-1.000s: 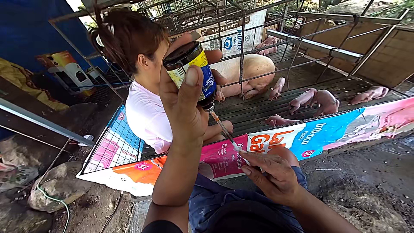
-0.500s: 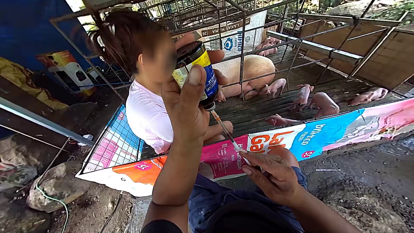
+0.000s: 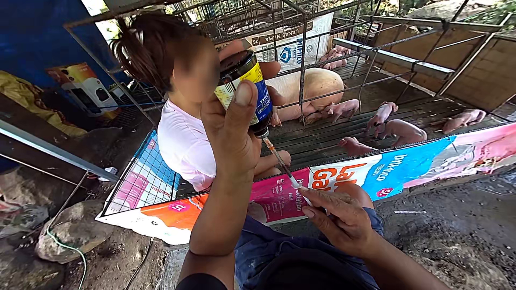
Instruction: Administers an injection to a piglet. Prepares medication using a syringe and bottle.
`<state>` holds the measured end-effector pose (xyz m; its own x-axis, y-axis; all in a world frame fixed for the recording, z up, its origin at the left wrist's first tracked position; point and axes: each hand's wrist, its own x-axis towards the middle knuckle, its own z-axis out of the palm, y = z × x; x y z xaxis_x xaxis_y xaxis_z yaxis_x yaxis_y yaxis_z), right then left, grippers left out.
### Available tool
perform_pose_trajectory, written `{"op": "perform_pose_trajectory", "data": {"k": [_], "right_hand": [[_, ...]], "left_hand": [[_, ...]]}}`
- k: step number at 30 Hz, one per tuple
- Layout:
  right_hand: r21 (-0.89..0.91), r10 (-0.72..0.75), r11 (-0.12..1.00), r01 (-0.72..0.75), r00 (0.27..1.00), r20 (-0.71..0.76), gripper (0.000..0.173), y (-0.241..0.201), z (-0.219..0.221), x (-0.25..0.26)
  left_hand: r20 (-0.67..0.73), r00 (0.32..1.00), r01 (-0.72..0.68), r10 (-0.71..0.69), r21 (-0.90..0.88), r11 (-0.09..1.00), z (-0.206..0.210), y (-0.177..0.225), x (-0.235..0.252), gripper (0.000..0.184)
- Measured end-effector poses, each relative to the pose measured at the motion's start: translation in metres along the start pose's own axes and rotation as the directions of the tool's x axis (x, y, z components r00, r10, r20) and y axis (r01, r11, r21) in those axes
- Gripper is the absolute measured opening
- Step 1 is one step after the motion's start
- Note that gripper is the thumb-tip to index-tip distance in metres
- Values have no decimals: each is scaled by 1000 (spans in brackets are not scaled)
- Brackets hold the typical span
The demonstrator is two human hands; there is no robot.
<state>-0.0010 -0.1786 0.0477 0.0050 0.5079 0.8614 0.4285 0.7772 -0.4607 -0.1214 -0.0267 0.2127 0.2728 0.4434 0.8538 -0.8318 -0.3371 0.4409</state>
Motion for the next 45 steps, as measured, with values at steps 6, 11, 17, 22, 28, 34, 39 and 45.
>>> {"op": "perform_pose_trajectory", "data": {"k": [6, 11, 17, 22, 28, 34, 39, 45], "right_hand": [[15, 5, 1000, -5, 1000, 4, 34, 0, 0, 0], [80, 45, 996, -39, 996, -79, 21, -3, 4, -1], [96, 61, 994, -51, 993, -102, 30, -5, 8, 1], [121, 151, 984, -131, 972, -178, 35, -2, 6, -7], [219, 217, 961, -168, 951, -221, 40, 1, 6, -7], [470, 328, 860, -199, 921, -210, 34, 2, 10, -2], [790, 493, 565, -239, 865, -91, 31, 5, 5, 1], [909, 540, 336, -245, 841, 27, 33, 9, 6, 1]], "left_hand": [[10, 999, 34, -34, 53, 998, 1, 2, -4, 46], [12, 999, 52, -52, 62, 997, 2, 3, -11, 44], [-31, 998, 63, -63, 6, 998, -1, 1, -14, 35], [-37, 992, 124, -122, 64, 990, -22, 15, -10, 42], [-263, 933, 253, -245, -4, 968, -35, 2, -29, 37], [-336, 812, 431, -477, -206, 878, -23, -25, -41, 35], [-102, 767, 482, -633, -559, 675, -22, -37, -84, 42], [117, 741, 517, -661, -728, 450, -21, -42, -119, 51]]}}
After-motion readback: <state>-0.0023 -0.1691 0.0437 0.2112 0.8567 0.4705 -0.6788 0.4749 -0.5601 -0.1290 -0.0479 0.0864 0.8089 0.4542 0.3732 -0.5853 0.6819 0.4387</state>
